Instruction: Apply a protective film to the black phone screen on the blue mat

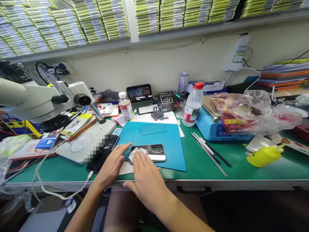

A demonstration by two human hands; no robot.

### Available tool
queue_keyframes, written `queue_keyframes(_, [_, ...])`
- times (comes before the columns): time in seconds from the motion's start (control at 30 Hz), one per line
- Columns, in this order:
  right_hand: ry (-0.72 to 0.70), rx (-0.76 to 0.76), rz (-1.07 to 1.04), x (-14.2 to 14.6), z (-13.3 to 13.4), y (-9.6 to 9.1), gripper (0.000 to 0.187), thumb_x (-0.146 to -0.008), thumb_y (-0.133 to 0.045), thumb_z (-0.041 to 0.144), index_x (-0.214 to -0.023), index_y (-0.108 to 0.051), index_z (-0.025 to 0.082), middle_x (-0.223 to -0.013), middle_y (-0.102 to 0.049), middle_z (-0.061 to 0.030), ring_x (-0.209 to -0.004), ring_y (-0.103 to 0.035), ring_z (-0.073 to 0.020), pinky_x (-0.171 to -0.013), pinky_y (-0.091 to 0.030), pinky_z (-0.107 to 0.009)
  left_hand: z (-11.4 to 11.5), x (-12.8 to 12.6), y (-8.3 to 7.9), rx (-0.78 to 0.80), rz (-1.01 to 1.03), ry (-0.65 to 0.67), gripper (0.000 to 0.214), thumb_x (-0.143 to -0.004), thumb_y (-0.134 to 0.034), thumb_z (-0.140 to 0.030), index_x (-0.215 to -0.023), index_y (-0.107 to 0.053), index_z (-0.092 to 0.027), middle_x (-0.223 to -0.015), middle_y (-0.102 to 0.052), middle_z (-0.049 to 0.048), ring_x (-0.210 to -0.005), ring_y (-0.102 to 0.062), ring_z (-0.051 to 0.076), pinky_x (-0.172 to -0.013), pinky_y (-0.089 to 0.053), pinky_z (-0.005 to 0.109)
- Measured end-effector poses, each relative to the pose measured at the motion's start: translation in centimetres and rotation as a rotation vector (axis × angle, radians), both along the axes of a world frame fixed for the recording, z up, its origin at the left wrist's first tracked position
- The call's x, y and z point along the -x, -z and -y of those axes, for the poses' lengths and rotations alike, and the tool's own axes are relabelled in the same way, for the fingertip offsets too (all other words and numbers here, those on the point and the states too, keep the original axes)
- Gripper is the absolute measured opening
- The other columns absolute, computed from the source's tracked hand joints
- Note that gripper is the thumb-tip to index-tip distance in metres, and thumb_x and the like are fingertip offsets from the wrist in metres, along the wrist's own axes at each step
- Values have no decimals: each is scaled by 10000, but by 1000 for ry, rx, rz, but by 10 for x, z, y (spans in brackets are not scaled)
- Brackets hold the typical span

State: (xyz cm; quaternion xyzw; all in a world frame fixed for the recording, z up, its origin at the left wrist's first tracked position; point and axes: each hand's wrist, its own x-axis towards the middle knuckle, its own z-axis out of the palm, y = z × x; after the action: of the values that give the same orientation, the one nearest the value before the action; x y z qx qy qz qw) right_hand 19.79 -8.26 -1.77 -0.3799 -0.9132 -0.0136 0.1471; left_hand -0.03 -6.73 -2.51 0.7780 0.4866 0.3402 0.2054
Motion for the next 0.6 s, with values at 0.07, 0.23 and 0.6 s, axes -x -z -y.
queue_keyframes(0.07, [5,14,-1,3,-10,0,825,-958,-466,629,-1446,-464,-36,-1510,-441,-267,-1417,-419,-361,-1176,-365,-483,-1,-1,-1,-2,2,6,612,-1043,-232,-566,-1468,-478,-200,-1477,-529,104,-1370,-427,282,-1160,-328,497])
queue_keyframes(0.23, [9,14,-20,16,-27,3,842,-935,-535,611,-1461,-439,-39,-1530,-412,-264,-1431,-396,-362,-1201,-328,-485,0,-2,-2,-33,-46,17,598,-1046,-236,-555,-1438,-520,-204,-1492,-519,89,-1372,-427,271,-1170,-330,497])
queue_keyframes(0.6, [3,61,-64,16,-25,5,781,-949,-531,575,-1450,-465,-21,-1530,-431,-245,-1437,-390,-351,-1208,-317,-479,-2,-5,-3,-65,-110,1,597,-1041,-242,-558,-1415,-554,-214,-1468,-549,91,-1356,-467,277,-1154,-380,496])
